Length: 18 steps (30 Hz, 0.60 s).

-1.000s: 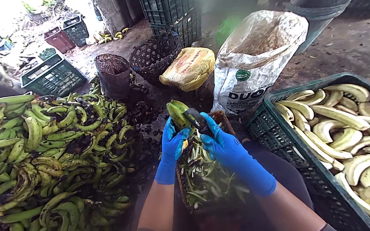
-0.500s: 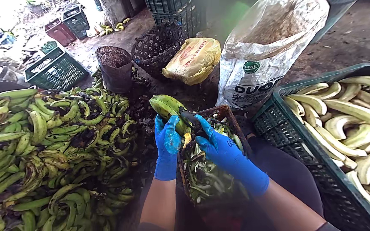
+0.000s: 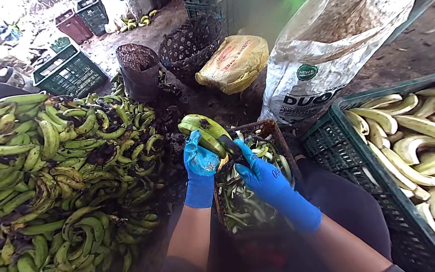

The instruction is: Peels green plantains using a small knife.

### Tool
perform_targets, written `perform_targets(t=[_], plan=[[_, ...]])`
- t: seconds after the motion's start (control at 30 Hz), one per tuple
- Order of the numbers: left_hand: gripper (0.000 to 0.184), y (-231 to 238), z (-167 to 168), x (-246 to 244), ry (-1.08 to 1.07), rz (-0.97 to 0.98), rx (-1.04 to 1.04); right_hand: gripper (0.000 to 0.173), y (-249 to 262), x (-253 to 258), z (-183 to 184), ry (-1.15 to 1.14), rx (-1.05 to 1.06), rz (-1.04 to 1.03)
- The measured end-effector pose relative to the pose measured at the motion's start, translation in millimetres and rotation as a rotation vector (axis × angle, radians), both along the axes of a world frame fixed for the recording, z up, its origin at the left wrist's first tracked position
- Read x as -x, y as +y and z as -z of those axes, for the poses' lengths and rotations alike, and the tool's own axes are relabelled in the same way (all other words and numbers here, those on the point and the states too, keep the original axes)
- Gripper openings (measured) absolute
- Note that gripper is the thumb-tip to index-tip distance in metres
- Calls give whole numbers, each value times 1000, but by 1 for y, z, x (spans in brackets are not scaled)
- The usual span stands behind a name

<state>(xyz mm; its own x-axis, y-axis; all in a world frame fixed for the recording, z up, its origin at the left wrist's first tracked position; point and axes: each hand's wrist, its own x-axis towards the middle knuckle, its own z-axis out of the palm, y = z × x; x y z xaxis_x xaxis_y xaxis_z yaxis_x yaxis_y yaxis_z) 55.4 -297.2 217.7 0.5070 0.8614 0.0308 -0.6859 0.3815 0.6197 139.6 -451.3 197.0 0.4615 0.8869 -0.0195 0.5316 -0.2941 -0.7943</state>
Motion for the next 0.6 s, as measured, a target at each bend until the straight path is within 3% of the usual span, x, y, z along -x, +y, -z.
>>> perform_targets(t=[0.2,0.37,0.47,0.6], plan=[[35,2,2,-3,85,-77,75,61,-1,-1,19,-47,0,-1],[37,34,-7,17,27,-89,-112,60,-16,-18,57,-91,512,-123],[31,40,-12,24,-108,14,-171,65,-23,-29,68,-78,572,-177],[33,28,-12,20,90,63,-244,74,-30,-41,80,-138,681,-386]])
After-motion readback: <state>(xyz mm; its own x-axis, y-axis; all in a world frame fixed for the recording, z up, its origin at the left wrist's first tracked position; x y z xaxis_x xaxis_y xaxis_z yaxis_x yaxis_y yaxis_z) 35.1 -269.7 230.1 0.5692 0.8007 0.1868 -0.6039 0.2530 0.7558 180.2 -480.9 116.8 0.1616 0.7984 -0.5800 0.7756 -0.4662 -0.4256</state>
